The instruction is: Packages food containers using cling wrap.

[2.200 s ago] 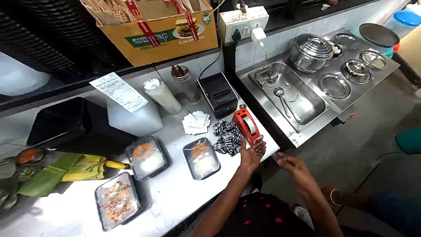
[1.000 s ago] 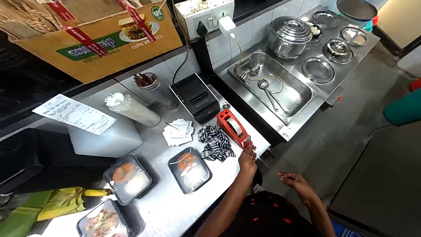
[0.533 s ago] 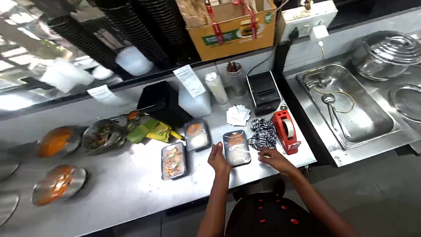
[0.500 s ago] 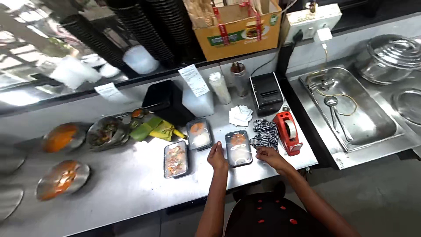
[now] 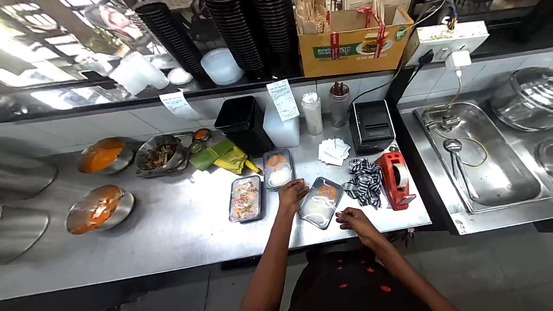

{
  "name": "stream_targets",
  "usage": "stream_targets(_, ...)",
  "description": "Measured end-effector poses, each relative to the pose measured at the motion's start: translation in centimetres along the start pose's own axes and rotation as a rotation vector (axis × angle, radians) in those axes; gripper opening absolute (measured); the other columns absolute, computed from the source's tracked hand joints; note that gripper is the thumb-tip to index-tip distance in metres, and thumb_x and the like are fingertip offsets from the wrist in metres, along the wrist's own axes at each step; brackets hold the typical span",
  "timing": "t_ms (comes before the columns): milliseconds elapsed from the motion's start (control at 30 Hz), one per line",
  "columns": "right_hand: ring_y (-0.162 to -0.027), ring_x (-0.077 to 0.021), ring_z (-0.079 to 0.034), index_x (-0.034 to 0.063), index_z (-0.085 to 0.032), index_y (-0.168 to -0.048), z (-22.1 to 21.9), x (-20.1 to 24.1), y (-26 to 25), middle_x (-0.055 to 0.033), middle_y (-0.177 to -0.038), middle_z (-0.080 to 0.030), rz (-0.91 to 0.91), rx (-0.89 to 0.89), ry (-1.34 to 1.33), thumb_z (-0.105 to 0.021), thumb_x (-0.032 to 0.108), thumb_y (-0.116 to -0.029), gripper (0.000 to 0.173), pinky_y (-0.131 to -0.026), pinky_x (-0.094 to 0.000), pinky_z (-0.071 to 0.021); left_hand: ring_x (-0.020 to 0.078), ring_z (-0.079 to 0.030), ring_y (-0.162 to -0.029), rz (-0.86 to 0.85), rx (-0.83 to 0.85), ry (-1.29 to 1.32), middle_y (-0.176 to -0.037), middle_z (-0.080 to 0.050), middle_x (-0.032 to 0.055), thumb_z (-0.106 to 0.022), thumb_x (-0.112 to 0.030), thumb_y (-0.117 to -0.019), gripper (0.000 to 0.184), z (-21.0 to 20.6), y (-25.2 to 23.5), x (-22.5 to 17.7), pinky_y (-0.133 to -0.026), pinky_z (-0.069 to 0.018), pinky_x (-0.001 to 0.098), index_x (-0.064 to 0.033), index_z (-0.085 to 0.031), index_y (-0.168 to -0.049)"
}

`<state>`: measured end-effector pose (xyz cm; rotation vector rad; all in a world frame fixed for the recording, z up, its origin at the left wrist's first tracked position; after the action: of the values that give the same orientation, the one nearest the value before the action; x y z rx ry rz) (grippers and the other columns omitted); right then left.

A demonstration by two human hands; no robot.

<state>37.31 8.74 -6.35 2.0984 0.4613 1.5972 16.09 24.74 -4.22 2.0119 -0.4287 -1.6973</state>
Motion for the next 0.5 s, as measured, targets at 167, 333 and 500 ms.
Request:
stream_targets(167, -0.092, -0.0218, -0.072, -0.0031, -0.065, -0.098, 0.2, 0.7, -0.2, -0.0152, -0.105, -0.072, 0.011, 0.010, 0.030, -0.064, 0.007, -0.0997, 0.010, -0.082, -0.0358, -0.0599, 0.0192, -0.071, -0.080, -0.160, -0.130, 0.037, -0.104, -0.071, 0.0135, -0.070, -0.009, -0.0962, 0.021, 2.3, 2.1, 1.3, -0.077, -0.0615, 0.0373, 0.0028, -0.068, -0.114)
stream_targets(333, -0.083, -0.0191, -0.071, -0.0023, -0.065, -0.100, 0.7, 0.8, -0.9, -0.0136, -0.100, -0.073, -0.010, 0.017, 0.128, -0.065, 0.013, -0.1006, 0.015, -0.075, -0.0338, -0.0596, 0.0161, -0.068, -0.072, -0.258, -0.168, -0.004, -0.096, -0.072, 0.0113, -0.070, -0.008, -0.0961, 0.017, 3.0, 2.1, 2.3, -0.071, -0.0608, 0.0345, 0.0024, -0.072, -0.109)
stream_targets(500, -0.078, -0.0193, -0.072, -0.0016, -0.064, -0.097, 0.6, 0.4, -1.0, -0.0137, -0.095, -0.073, -0.063, 0.034, 0.167, -0.065, 0.015, -0.1013, 0.018, -0.070, -0.0324, -0.0596, 0.0178, -0.069, -0.070, -0.248, -0.158, -0.176, -0.099, -0.073, 0.0132, -0.072, -0.012, -0.0957, 0.017, 2.6, 2.0, 1.9, -0.068, -0.0609, 0.0371, -0.0008, -0.074, -0.108)
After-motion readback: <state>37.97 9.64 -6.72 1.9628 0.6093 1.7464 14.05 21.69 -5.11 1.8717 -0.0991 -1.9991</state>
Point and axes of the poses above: each hand's wrist, its own y-axis away from the middle knuckle, its own z-axis out of the back of the hand, x = y × z, the point moved 8 cm from there along -y, towards the middle knuckle
